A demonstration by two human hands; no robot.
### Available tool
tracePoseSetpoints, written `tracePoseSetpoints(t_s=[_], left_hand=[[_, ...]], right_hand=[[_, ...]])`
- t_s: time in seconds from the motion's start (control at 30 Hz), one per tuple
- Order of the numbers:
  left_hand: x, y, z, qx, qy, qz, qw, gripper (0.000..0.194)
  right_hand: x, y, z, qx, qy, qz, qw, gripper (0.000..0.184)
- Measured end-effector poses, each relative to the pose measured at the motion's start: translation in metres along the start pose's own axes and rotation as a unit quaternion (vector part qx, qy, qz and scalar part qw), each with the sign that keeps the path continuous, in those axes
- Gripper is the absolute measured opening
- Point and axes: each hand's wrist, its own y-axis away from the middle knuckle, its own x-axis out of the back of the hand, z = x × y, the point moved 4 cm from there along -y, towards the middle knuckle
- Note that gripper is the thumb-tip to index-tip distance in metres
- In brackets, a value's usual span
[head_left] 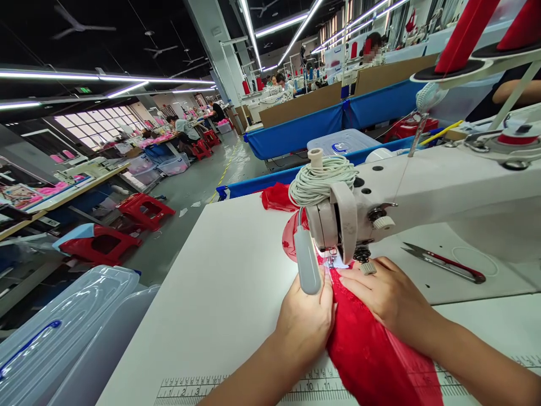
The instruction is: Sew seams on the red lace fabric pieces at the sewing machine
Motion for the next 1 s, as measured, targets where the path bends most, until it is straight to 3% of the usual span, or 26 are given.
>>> tracePoseSetpoints(t_s=[0.43,0.87,1.0], left_hand=[[-0.004,0.001,0.000,0.008,-0.022,-0.021,1.000,0.023],[0.012,-0.005,0.000,0.029,0.033,0.028,0.999,0.032],[0.014,-0.006,0.002,0.004,0.004,0.038,0.999,0.030]], right_hand=[[0.001,0.000,0.000,0.007,0.022,0.002,1.000,0.039],[-0.001,0.000,0.000,0.000,0.013,-0.010,1.000,0.038],[0.000,-0.001,0.000,0.004,0.017,-0.001,1.000,0.037]])
